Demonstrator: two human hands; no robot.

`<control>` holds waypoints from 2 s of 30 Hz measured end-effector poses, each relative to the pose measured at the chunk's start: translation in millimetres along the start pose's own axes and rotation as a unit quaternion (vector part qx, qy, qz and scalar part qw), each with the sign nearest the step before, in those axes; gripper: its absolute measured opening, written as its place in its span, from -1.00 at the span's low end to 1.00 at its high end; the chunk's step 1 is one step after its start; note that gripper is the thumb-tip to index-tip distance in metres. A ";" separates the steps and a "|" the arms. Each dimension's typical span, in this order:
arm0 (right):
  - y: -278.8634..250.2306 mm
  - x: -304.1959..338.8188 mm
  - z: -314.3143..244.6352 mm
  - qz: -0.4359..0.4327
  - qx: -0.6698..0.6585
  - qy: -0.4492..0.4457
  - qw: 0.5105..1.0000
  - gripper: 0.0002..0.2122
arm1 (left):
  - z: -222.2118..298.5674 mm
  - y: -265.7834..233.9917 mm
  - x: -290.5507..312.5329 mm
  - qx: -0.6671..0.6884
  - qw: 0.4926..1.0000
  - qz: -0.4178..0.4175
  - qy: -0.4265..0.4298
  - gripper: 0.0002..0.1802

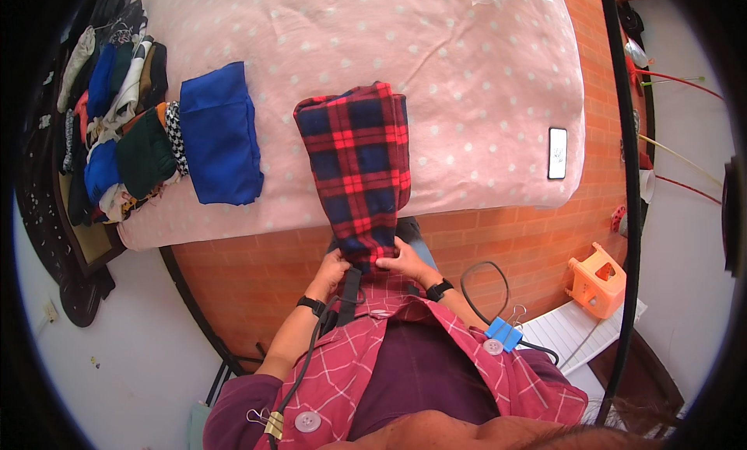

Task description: The person folds a plaid shirt by hand and places it on a stack of clothes, then takes a denim jacket and hangs it on a hanger.

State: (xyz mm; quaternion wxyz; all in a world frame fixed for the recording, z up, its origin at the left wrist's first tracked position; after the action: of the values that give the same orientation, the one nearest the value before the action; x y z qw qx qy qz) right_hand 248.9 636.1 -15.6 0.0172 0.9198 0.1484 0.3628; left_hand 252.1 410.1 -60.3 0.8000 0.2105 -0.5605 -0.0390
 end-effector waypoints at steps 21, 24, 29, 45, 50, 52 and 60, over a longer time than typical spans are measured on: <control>-48.7 -102.8 27.8 0.253 0.301 0.083 0.916 -0.55 | 128.6 -26.3 -48.6 -0.053 0.976 0.104 0.184 -0.55; -44.6 -104.0 31.0 0.297 0.080 0.021 0.951 -0.62 | 176.6 10.3 -49.8 0.043 0.977 0.031 0.205 -0.33; -34.6 -139.3 84.0 0.168 -0.216 0.189 0.943 -0.65 | 215.6 64.6 -98.2 -0.088 0.964 -0.015 0.249 -0.13; -108.8 -17.1 -201.0 0.048 0.029 -0.171 0.984 -0.72 | 83.4 126.1 -96.5 0.339 0.884 -0.316 -0.065 -0.39; -113.7 -19.8 -258.1 0.178 0.391 -0.152 0.890 -0.80 | 23.9 146.9 -113.4 0.292 0.847 -0.421 -0.142 -0.45; -114.2 -58.1 -244.6 0.220 0.457 -0.093 0.857 -0.78 | 26.3 128.7 -125.2 0.215 0.863 -0.432 -0.148 -0.47; -113.6 -123.6 -111.0 0.209 0.160 -0.107 0.959 -0.78 | 113.6 20.7 -93.7 -0.159 0.975 0.052 0.147 -0.41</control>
State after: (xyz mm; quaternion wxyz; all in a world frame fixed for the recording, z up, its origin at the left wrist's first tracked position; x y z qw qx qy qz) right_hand 59.1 700.9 -31.6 -0.1906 0.9546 0.0059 0.2289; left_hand 110.2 423.6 -102.8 0.8977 0.0546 -0.4339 -0.0541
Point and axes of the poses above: each hand's wrist, its own x-axis away from the middle knuckle, its own y-axis out of the palm, z = x × y, the point moved 3 cm from there along -x, towards the middle knuckle, and after that the axes turned 14 degrees about x, right-handed, at the moved point
